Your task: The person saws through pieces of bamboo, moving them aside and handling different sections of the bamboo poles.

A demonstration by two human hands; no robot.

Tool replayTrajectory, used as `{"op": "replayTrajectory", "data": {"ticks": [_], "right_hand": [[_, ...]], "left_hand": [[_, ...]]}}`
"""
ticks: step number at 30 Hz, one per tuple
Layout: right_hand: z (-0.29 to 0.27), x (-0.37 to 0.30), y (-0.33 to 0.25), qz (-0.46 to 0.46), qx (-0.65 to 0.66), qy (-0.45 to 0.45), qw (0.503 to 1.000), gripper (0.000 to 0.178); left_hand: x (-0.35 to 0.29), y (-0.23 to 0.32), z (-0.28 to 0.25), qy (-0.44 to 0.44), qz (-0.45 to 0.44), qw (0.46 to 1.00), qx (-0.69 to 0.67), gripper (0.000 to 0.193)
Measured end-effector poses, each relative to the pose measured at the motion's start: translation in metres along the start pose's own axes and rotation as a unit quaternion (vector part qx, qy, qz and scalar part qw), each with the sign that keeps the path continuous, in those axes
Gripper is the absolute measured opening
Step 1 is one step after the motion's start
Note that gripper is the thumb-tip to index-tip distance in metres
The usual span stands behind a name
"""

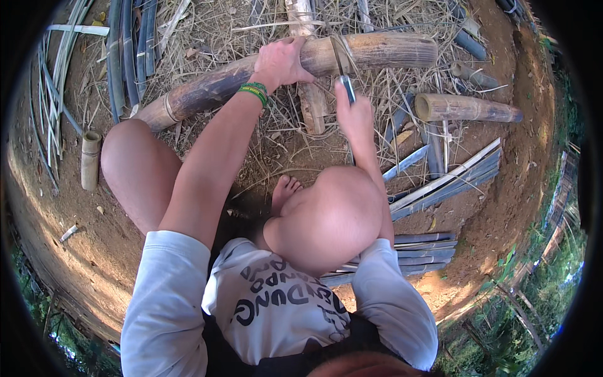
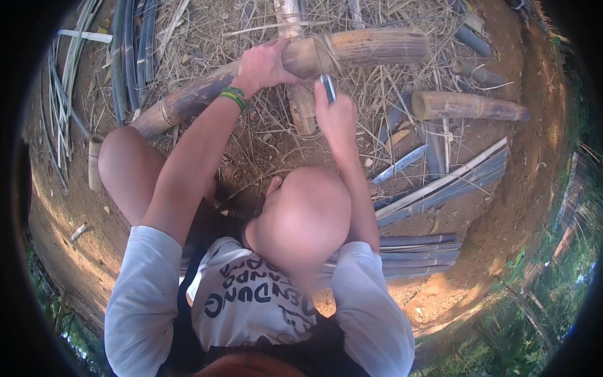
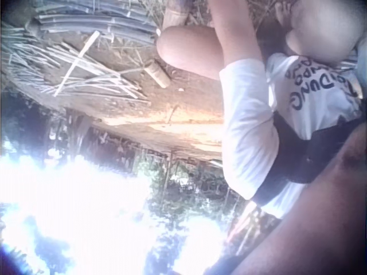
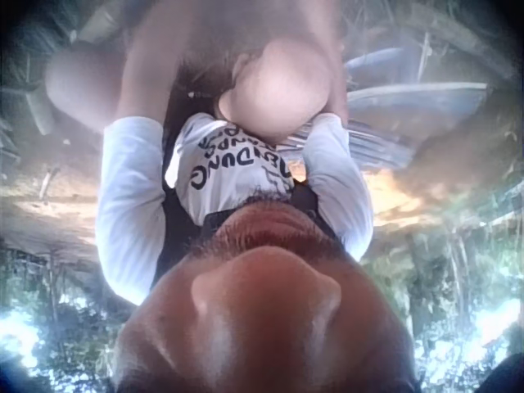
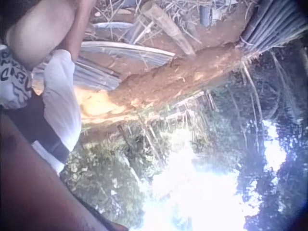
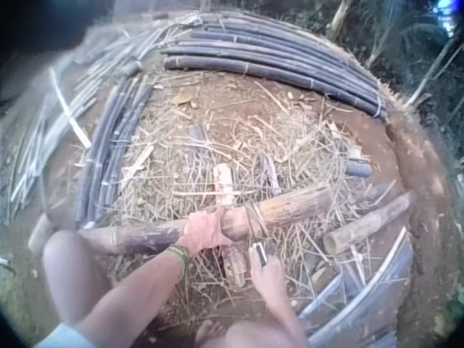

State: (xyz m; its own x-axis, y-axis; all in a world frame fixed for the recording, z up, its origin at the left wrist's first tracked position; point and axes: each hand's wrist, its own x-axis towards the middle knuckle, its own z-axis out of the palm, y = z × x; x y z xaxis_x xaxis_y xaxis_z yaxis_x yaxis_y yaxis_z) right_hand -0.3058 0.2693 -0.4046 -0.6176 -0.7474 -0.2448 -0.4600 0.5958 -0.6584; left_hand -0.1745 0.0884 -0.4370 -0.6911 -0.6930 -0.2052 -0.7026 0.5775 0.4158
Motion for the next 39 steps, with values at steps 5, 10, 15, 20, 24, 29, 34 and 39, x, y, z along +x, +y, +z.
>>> {"op": "replayTrajectory", "data": {"ticks": [5, 10, 15, 20, 24, 29, 34, 39], "right_hand": [[-0.039, -0.134, 0.072, 0.049, 0.086, -0.020, 0.995, 0.056], [0.001, 0.006, 0.004, -0.001, -0.018, 0.016, 1.000, 0.058], [-0.004, -0.084, 0.076, 0.076, 0.059, -0.004, 0.995, 0.057], [-0.032, -0.109, 0.054, 0.036, -0.023, -0.054, 0.998, 0.053], [0.004, -0.006, 0.010, 0.010, -0.019, 0.017, 1.000, 0.053], [-0.017, -0.109, 0.079, 0.000, 0.013, -0.014, 1.000, 0.050], [-0.019, -0.077, 0.050, 0.060, 0.013, -0.034, 0.998, 0.050], [0.005, 0.008, 0.017, -0.008, -0.011, 0.003, 1.000, 0.059]], "left_hand": [[-0.005, 0.000, -0.002, 0.018, -0.012, 1.000, -0.003, 0.090], [0.012, 0.003, -0.005, -0.024, -0.007, 1.000, 0.003, 0.095], [0.007, -0.005, -0.012, -0.045, -0.011, 0.999, 0.008, 0.098], [-0.002, -0.014, -0.007, -0.015, -0.017, 1.000, 0.017, 0.098], [0.017, -0.001, -0.011, -0.034, 0.018, 0.999, 0.007, 0.102], [0.012, -0.014, -0.007, -0.012, 0.004, 1.000, 0.002, 0.103], [0.007, -0.009, -0.010, -0.014, -0.005, 1.000, 0.002, 0.101], [0.016, -0.008, -0.003, -0.015, 0.014, 1.000, 0.011, 0.103]]}}
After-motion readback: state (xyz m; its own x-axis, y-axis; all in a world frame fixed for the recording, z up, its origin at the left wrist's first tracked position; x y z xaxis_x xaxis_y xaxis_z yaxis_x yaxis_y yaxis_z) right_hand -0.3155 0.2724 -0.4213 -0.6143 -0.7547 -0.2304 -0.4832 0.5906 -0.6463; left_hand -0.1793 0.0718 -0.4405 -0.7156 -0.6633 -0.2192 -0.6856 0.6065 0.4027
